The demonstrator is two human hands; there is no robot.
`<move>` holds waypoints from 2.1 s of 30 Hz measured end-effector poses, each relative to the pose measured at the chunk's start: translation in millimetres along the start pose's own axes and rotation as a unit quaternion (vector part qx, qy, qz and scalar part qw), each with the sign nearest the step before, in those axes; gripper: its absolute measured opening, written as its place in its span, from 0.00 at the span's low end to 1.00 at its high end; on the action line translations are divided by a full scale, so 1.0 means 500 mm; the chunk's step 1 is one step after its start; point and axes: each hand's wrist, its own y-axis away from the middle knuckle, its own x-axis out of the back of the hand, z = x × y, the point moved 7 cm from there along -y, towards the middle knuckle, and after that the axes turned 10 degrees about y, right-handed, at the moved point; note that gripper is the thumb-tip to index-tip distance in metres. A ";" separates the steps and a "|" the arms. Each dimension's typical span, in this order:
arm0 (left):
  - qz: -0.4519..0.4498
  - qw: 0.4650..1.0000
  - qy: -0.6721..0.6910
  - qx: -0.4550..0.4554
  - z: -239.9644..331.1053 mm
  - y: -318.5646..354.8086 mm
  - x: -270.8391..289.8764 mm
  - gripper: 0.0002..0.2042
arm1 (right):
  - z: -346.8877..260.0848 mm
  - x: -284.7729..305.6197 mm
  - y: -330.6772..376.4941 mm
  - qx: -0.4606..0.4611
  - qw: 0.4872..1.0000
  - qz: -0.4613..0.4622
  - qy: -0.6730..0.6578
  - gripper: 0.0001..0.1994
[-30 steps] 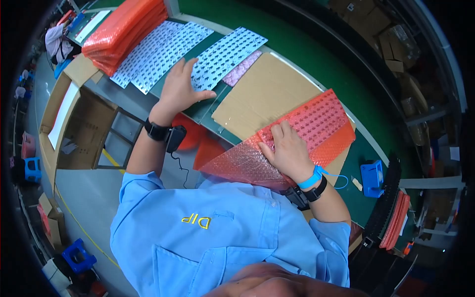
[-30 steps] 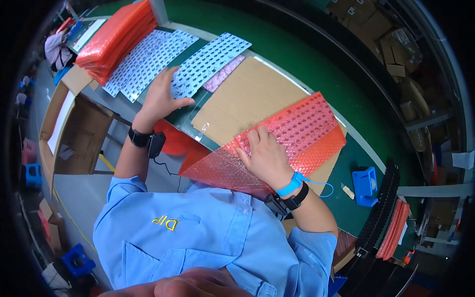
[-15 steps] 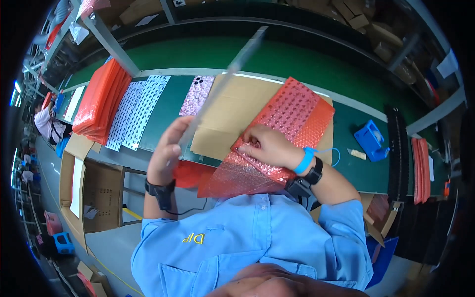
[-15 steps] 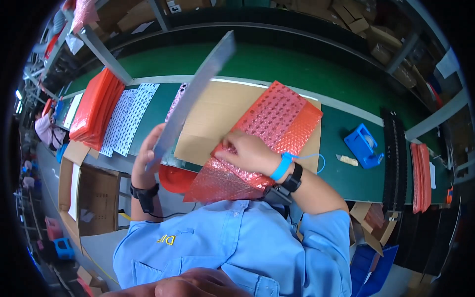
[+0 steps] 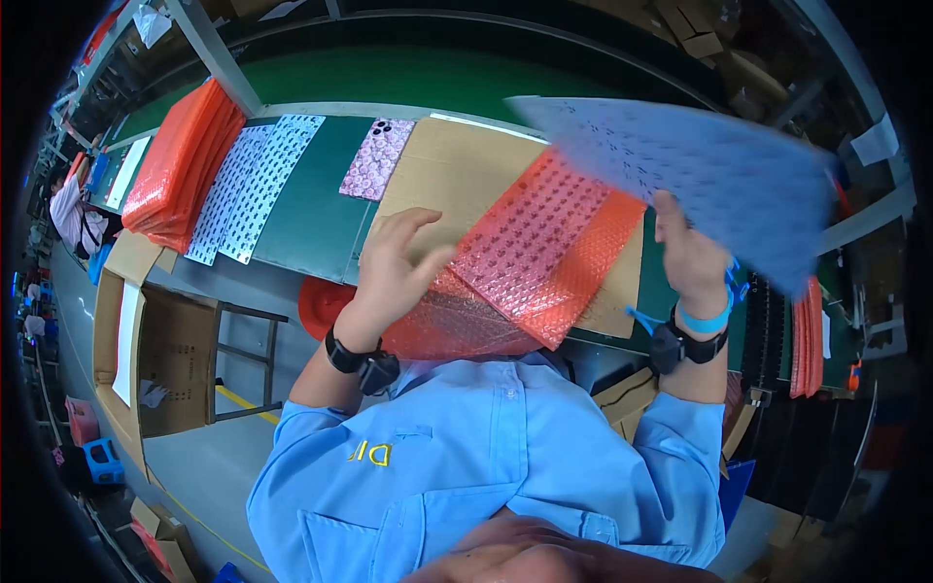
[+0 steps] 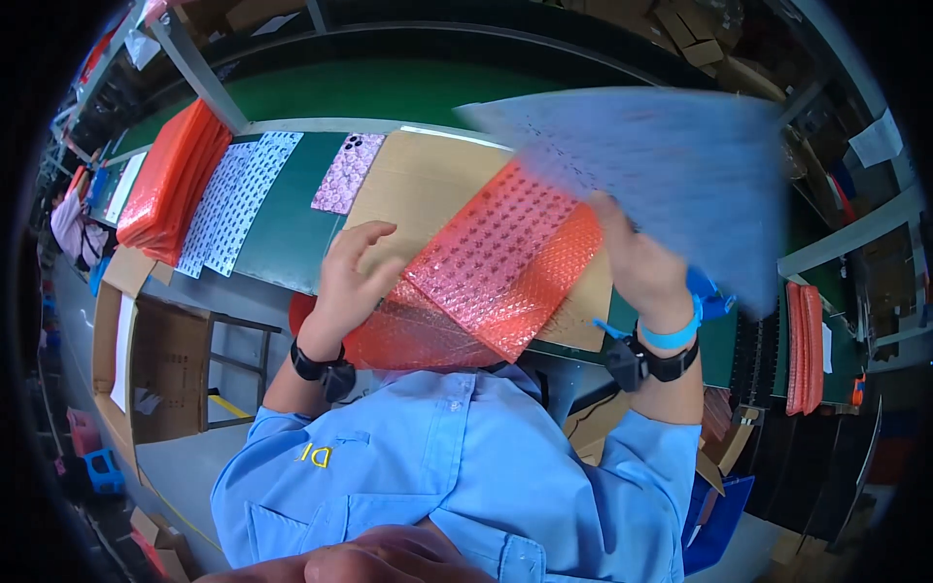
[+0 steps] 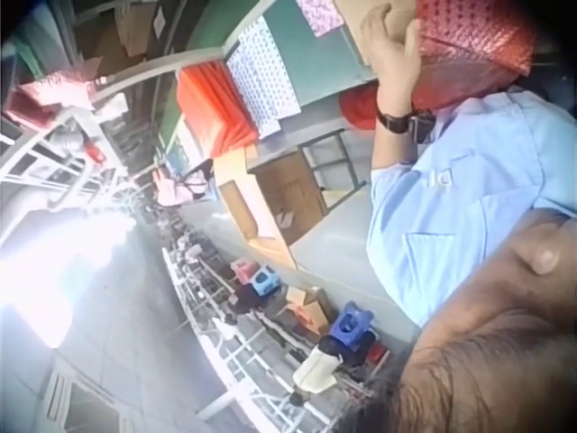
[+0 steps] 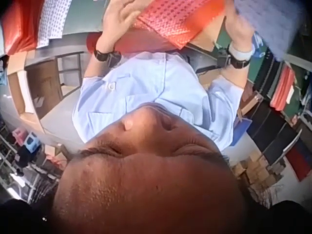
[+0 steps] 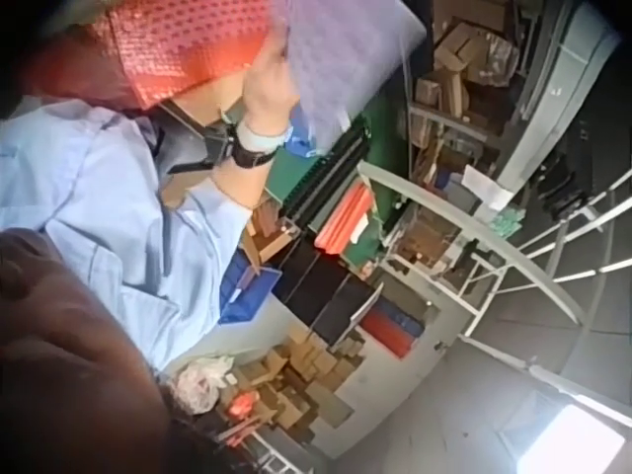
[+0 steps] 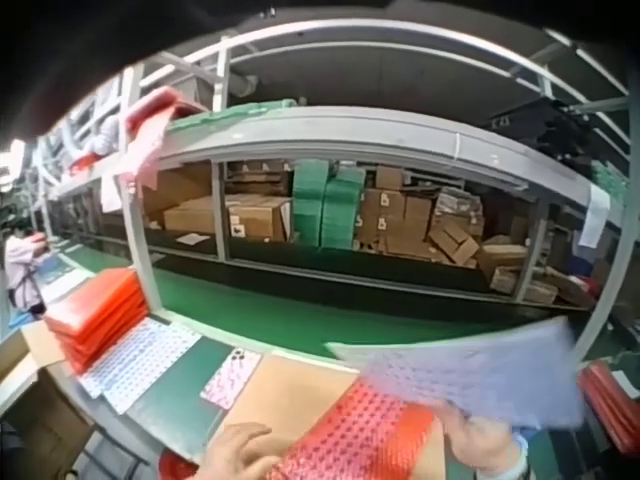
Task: Packing electronic components into pink bubble wrap protective sleeves at a factory workbench.
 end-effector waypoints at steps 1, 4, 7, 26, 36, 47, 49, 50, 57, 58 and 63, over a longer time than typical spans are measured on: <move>0.016 0.976 -0.204 -0.076 0.018 0.010 -0.010 0.30 | -0.040 -0.004 0.002 0.156 0.970 0.008 0.188 0.22; 0.017 0.909 -0.390 -0.144 0.016 0.034 -0.028 0.27 | -0.023 -0.094 0.050 0.131 0.911 -0.103 0.378 0.24; -0.007 0.919 -0.372 -0.133 -0.006 0.032 -0.035 0.26 | 0.025 -0.193 0.120 0.040 0.871 -0.253 0.418 0.28; 0.033 0.931 -0.326 -0.163 -0.008 0.040 -0.025 0.21 | 0.406 -0.204 0.037 -0.267 0.885 -0.290 0.248 0.32; 0.038 0.948 -0.292 -0.120 -0.017 0.030 -0.010 0.20 | 0.441 -0.219 -0.013 -0.399 0.822 -0.388 0.120 0.30; -0.112 0.963 -0.232 -0.084 0.016 0.030 -0.015 0.16 | 0.216 -0.083 -0.127 -0.308 0.861 -0.394 -0.091 0.31; -0.093 0.992 0.031 0.075 -0.003 0.056 0.000 0.15 | 0.134 -0.030 -0.124 -0.236 0.895 -0.368 -0.092 0.29; -0.076 0.972 0.165 0.150 -0.012 0.079 0.002 0.15 | 0.097 -0.012 -0.109 -0.206 0.908 -0.352 -0.090 0.27; -0.038 0.960 -0.221 -0.167 0.151 0.127 0.030 0.12 | -0.009 0.047 0.101 -0.006 0.968 -0.227 -0.108 0.18; -0.037 0.946 -0.255 -0.196 0.160 0.134 0.030 0.12 | -0.010 0.036 0.122 -0.007 0.966 -0.230 -0.116 0.18; -0.040 0.933 -0.288 -0.214 0.159 0.143 0.024 0.15 | -0.048 0.044 0.153 0.045 0.991 -0.111 -0.063 0.19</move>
